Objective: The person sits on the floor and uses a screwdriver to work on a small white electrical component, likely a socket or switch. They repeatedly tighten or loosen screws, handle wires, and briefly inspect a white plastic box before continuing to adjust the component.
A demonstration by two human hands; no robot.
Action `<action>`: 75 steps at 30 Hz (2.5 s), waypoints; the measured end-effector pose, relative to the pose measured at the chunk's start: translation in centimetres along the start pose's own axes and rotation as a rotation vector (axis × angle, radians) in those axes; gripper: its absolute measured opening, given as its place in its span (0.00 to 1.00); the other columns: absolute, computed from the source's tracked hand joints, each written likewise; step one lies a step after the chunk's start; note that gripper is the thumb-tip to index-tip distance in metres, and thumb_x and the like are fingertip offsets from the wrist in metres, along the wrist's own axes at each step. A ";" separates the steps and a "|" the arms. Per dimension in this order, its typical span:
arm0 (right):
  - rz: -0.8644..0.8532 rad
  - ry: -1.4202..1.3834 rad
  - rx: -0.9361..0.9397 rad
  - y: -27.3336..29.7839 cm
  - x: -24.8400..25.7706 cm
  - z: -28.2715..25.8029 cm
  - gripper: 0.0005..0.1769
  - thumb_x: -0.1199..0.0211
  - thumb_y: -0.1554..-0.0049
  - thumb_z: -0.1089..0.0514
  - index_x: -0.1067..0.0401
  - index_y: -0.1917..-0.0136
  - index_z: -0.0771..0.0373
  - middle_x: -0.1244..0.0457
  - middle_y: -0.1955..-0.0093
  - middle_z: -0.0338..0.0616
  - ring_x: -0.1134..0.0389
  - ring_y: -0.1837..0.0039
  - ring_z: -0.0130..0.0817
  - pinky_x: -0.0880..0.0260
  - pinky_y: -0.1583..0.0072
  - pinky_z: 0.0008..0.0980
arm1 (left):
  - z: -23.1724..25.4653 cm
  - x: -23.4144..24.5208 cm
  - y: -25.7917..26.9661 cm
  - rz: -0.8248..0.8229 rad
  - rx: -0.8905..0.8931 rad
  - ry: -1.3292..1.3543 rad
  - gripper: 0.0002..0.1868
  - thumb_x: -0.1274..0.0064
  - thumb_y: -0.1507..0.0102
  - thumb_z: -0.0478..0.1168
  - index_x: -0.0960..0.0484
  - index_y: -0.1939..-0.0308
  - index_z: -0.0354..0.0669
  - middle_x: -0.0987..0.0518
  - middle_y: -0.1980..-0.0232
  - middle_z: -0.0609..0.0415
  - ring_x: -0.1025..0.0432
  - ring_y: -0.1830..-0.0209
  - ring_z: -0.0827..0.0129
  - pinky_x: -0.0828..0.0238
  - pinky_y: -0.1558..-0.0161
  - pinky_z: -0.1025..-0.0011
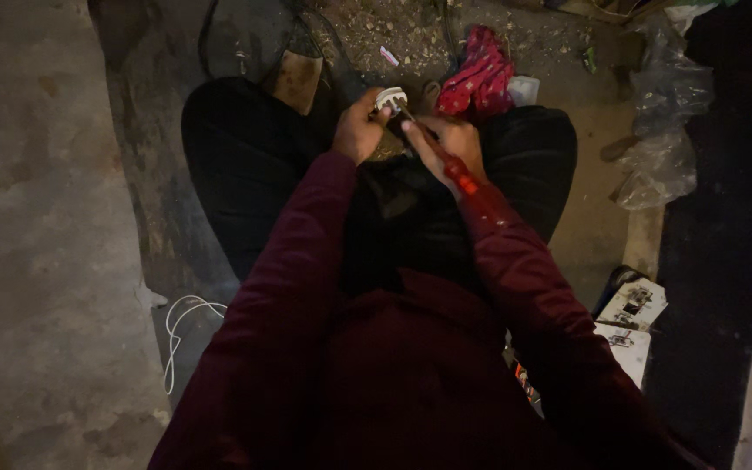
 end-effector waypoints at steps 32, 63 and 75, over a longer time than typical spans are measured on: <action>-0.424 -0.037 -0.172 0.7 -4.9 3.3 0.20 0.34 0.34 0.44 0.22 0.42 0.62 0.29 0.56 0.50 0.26 0.54 0.37 0.29 0.53 0.36 | 0.4 -0.3 0.0 -0.086 0.102 -0.187 0.25 0.42 0.35 0.51 0.23 0.37 0.48 0.16 0.47 0.39 0.22 0.44 0.45 0.26 0.47 0.57; 0.197 -0.178 -0.261 -5.7 -7.3 16.9 0.18 0.30 0.46 0.61 0.24 0.41 0.63 0.30 0.43 0.53 0.28 0.40 0.44 0.29 0.39 0.36 | -4.4 -1.8 -20.8 0.143 0.005 -0.709 0.13 0.45 0.38 0.42 0.15 0.65 0.33 0.18 0.68 0.40 0.21 0.72 0.50 0.21 0.67 0.54; 0.183 -0.382 -0.502 -6.1 -7.9 17.7 0.19 0.34 0.40 0.51 0.25 0.38 0.58 0.28 0.47 0.51 0.27 0.45 0.38 0.26 0.41 0.35 | 0.0 -5.2 -17.0 0.281 -0.292 -0.750 0.17 0.36 0.46 0.45 0.17 0.69 0.29 0.19 0.69 0.33 0.23 0.68 0.40 0.25 0.64 0.50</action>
Point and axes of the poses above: each hand's wrist, its own y-axis away from the middle knuckle, its own x-axis out of the back of the hand, z = x × y, the point moved 7 cm from there along -y, towards the middle knuckle
